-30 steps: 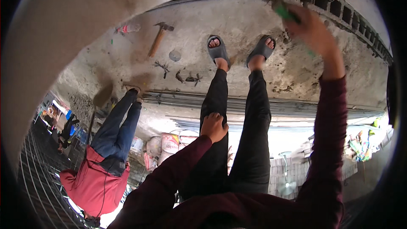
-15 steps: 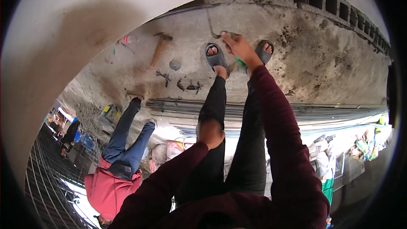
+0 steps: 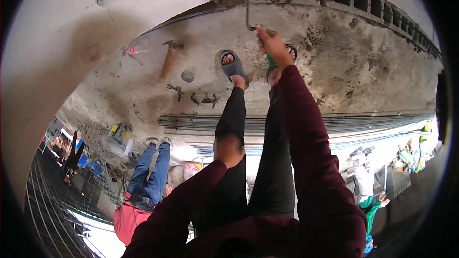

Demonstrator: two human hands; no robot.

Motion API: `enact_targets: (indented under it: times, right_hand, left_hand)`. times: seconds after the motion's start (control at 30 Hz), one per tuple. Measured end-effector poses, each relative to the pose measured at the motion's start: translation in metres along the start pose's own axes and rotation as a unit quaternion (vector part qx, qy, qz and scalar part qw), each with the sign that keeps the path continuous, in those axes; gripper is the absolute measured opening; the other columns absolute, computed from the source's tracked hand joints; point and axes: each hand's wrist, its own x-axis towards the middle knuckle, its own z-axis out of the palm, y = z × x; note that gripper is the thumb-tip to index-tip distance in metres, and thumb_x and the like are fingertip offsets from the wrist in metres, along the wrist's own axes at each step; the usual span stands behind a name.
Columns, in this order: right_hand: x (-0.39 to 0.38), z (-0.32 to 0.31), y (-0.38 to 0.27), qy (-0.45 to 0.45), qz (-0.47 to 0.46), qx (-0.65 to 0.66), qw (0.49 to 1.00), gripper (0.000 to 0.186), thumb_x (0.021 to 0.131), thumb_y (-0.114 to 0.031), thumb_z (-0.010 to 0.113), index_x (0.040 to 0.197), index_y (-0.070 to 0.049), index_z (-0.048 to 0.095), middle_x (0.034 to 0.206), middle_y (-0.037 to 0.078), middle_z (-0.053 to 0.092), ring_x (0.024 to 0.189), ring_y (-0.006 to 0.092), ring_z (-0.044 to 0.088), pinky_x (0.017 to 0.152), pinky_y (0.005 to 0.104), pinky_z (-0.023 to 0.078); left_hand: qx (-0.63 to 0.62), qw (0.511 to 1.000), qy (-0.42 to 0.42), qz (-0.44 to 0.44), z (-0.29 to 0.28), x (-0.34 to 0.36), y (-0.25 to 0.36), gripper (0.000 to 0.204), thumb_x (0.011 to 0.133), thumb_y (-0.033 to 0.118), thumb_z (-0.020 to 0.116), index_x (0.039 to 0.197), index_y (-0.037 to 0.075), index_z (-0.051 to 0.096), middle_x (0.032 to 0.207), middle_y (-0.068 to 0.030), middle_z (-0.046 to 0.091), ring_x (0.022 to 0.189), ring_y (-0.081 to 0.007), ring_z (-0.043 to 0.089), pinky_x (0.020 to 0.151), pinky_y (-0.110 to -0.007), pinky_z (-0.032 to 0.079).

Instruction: The person scoops wet cement from a pile on the floor using a trowel and applies it to the gaps between hollow concrete blocks on a low wall. They repeatedly smooth the mortar and adjust the blocks to ensure alignment.

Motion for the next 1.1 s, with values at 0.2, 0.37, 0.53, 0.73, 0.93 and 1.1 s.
enact_targets:
  times: [0.2,0.37,0.53,0.73,0.93,1.1]
  right_hand:
    - [-0.023,-0.070,-0.022,0.033,0.013,-0.015,0.999,0.051,0.088,-0.052,0.061,0.081,-0.001,0.058,0.060,0.001,0.051,0.049,0.0094,0.046,0.046,0.0268,0.037]
    - [-0.018,-0.061,-0.012,0.067,-0.008,0.060,0.996,0.047,0.089,-0.049,0.061,0.079,-0.004,0.056,0.058,0.002,0.050,0.047,0.0102,0.045,0.045,0.0277,0.035]
    - [-0.015,-0.021,-0.011,0.157,-0.030,0.243,0.957,0.043,0.091,-0.047,0.060,0.077,-0.007,0.053,0.058,0.001,0.049,0.047,0.0110,0.044,0.047,0.0283,0.036]
    - [-0.024,-0.085,-0.004,0.021,0.010,-0.174,0.984,0.053,0.090,-0.051,0.057,0.085,0.001,0.062,0.061,0.003,0.055,0.054,0.0115,0.052,0.053,0.0287,0.042]
    - [-0.030,-0.179,-0.033,0.033,0.006,-0.316,0.948,0.060,0.088,-0.057,0.056,0.101,0.001,0.065,0.063,0.006,0.057,0.058,0.0140,0.054,0.055,0.0309,0.043]
    - [-0.034,-0.177,-0.040,0.051,0.037,-0.296,0.953,0.063,0.089,-0.056,0.055,0.101,0.005,0.062,0.065,0.010,0.058,0.061,0.0198,0.058,0.057,0.0352,0.044]
  left_hand:
    - [0.001,1.000,0.023,0.009,0.005,-0.001,-0.004,0.032,0.080,0.030,0.058,0.092,0.001,0.064,0.104,-0.0130,0.061,0.107,-0.0274,0.055,0.086,-0.042,0.044]
    - [0.000,1.000,0.004,0.002,0.005,-0.001,-0.005,0.033,0.080,0.030,0.058,0.092,0.000,0.064,0.105,-0.0137,0.062,0.106,-0.0279,0.055,0.086,-0.042,0.044]
    - [-0.005,1.000,0.004,0.002,0.004,-0.002,-0.004,0.033,0.080,0.031,0.058,0.093,0.000,0.064,0.107,-0.0143,0.061,0.107,-0.0280,0.055,0.088,-0.042,0.043]
    - [-0.003,1.000,0.016,0.004,0.010,-0.004,-0.008,0.034,0.080,0.031,0.059,0.092,0.000,0.064,0.108,-0.0141,0.061,0.109,-0.0283,0.054,0.088,-0.043,0.043]
    - [-0.016,0.999,0.038,0.016,0.011,-0.005,-0.011,0.027,0.079,0.029,0.062,0.086,0.003,0.061,0.104,-0.0126,0.060,0.104,-0.0293,0.054,0.086,-0.044,0.043]
    - [-0.019,0.999,0.031,0.013,0.006,-0.003,-0.010,0.026,0.079,0.028,0.062,0.085,0.003,0.061,0.103,-0.0127,0.060,0.104,-0.0301,0.055,0.086,-0.044,0.043]
